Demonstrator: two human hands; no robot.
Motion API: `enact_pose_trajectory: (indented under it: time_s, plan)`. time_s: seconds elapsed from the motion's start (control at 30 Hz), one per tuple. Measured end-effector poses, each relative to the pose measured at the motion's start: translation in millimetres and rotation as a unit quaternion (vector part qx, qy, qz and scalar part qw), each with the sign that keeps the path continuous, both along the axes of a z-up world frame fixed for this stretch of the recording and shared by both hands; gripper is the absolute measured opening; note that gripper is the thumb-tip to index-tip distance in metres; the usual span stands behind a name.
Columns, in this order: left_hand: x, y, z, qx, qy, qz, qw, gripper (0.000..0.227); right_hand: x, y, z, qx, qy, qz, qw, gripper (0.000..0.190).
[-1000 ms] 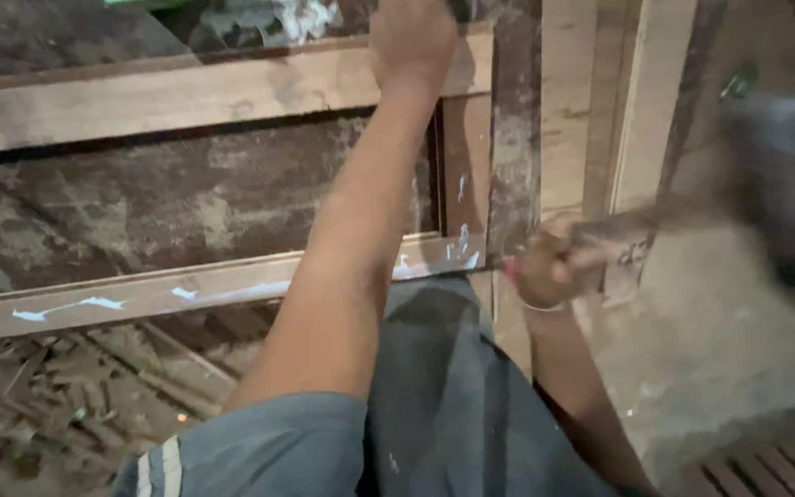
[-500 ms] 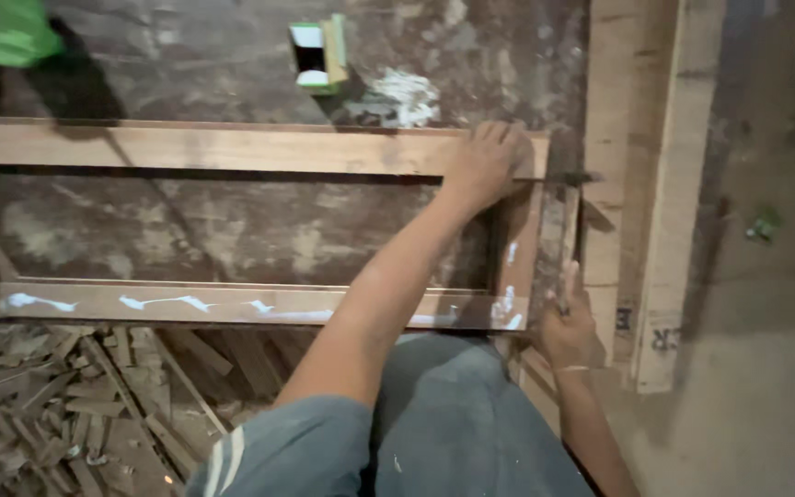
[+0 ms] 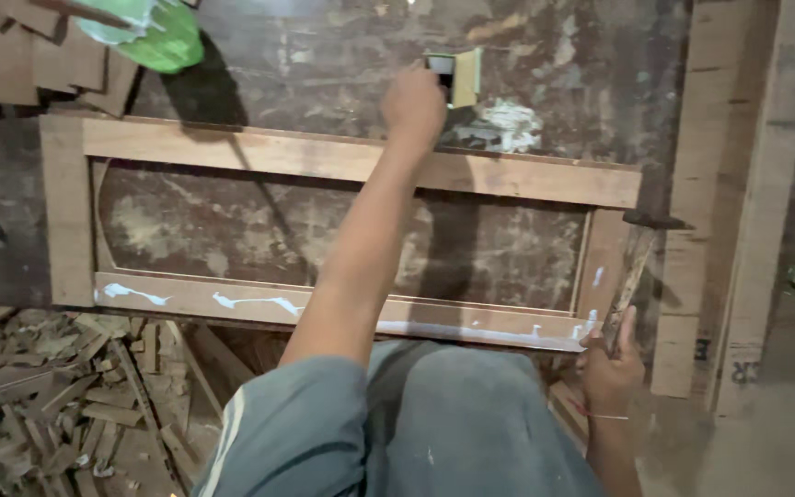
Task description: The person applies glue to wooden pieces and uses a hammer to join them together, assembling a rectangular frame on a workbench.
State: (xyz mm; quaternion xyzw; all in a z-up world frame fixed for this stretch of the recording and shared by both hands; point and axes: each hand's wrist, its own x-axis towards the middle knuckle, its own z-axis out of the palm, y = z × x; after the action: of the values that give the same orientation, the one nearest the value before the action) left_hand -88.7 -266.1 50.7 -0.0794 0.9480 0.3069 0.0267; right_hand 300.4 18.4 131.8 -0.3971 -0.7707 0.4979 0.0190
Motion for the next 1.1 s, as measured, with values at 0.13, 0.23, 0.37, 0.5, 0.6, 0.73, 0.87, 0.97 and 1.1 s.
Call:
enact_pose_trajectory:
  time_s: [0.13,0.23,0.37,0.5,0.6,0.73,0.87,0.97,1.1]
  plan:
    - [-14.3,-9.5,-43.4,-0.049,0.053,-0.058,0.996,0.020,1.1,-34.4,-3.4,-0.024,0.015,0.007,1.000,0.072]
    - [-23.5,-46.3,-66.1,-0.075,0.137,-0.082,0.984,0.017,1.4,-55.3,-5.6,-0.026,0.012,0.011,1.000,0.073]
    - [-55.9,-146.7,-81.1,-0.165,0.081,-0.048,0.982,0.018,4.3,-73.5,-1.5,-0.041,-0.023,0.008,0.999,0.075]
    - [-81.0,-242.3,-82.3,-0.131,0.032,0.056,0.989,0.025,0.4,-90.2,5.9,-0.054,-0.034,0.017,0.998,0.075]
    - [-74.3,-259.2,-82.1,-0.134,0.077,0.030,0.988,0.020,-6.2,-101.5,12.4,-0.073,-0.071,-0.001,0.995,0.075]
    - [-55.5,-250.2,-76.5,-0.136,0.139,0.010,0.981,0.016,-19.4,-106.4,15.3,-0.068,-0.069,0.042,0.994,0.072]
    - [-51.7,-247.7,-65.6,-0.113,0.071,0.046,0.990,0.017,-21.7,-106.4,10.0,-0.056,-0.057,0.079,0.994,0.071]
    - [-42.8,-252.4,-54.8,-0.066,0.112,0.024,0.991,0.018,-17.8,-107.1,5.9,-0.057,-0.046,0.093,0.993,0.071]
    - [-32.8,-258.1,-39.0,-0.118,0.206,0.008,0.971,0.010,-18.8,-107.7,-1.2,-0.037,-0.054,0.111,0.992,0.072]
